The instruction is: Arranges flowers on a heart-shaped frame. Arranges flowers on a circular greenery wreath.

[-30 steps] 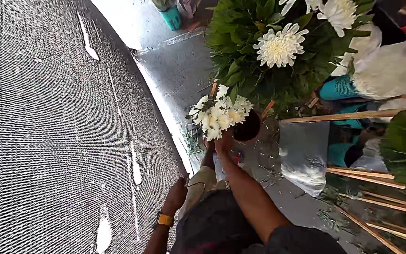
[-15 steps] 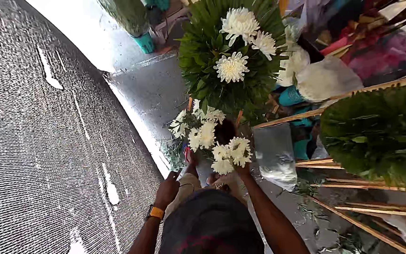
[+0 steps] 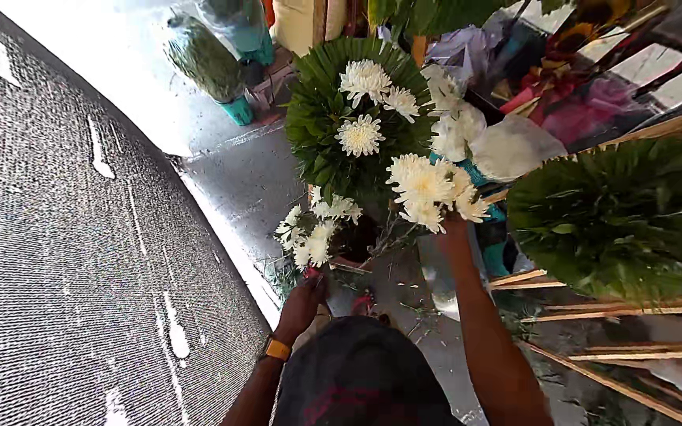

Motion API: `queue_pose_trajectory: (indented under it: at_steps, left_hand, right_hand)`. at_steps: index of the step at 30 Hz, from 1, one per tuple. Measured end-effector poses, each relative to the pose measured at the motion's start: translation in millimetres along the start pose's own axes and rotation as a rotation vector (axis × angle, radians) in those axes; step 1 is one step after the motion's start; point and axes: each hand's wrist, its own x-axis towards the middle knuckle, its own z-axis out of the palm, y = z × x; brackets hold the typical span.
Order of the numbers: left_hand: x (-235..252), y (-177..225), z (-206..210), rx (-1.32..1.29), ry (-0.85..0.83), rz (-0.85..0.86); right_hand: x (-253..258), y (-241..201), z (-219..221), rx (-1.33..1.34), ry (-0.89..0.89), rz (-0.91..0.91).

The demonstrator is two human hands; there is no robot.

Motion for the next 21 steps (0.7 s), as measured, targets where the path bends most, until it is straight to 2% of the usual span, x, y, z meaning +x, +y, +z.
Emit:
queue_pose_trajectory:
  at_steps: [2, 6, 8, 10, 12, 14, 17, 18, 21]
  left_hand:
    - [-0.5, 26.3, -8.3, 0.007, 0.099, 0.161]
    - [-3.0, 91.4, -23.0, 0.023, 0.167, 0.438]
    - [-6.1, 121.3, -25.8, 0.014, 0.158, 0.443]
    - [-7.3, 135.4, -23.4, -0.04, 0.254, 0.448]
    - [-9.8, 140.2, -24.1, -0.102, 0.389, 0.493]
    - [-10.1, 138.5, -25.9, -0.111, 0.514, 0.546]
    - [-14.5, 136.1, -28.4, -0.11, 0.558, 0.543]
    - [-16.9, 137.4, -28.9, -0.111, 0.566, 0.534]
    - [-29.0, 145.0, -31.7, -0.124, 0.574, 0.496]
  right_hand:
    - [1.4, -6.5, -14.2, 0.048, 0.034, -0.116]
    - [4.9, -49.2, -21.5, 0.462, 0.057, -0.135]
    - [6.4, -76.6, -28.0, 0.548, 0.032, -0.103]
    - [9.9, -99.8, -34.7, 0.595, 0.018, -0.091]
    - [17.7, -112.2, -42.1, 0.589, 0.027, -0.126]
    - [20.7, -117.7, -48.1, 0.509, 0.112, -0.166]
    - [18.5, -119.9, -50.9, 0.566, 0.211, -0.177]
    - [18.0, -120.8, -51.4, 0.661, 0.184, -0.172]
    - [14.0, -124.8, -56.3, 1.069, -0.066, -0.167]
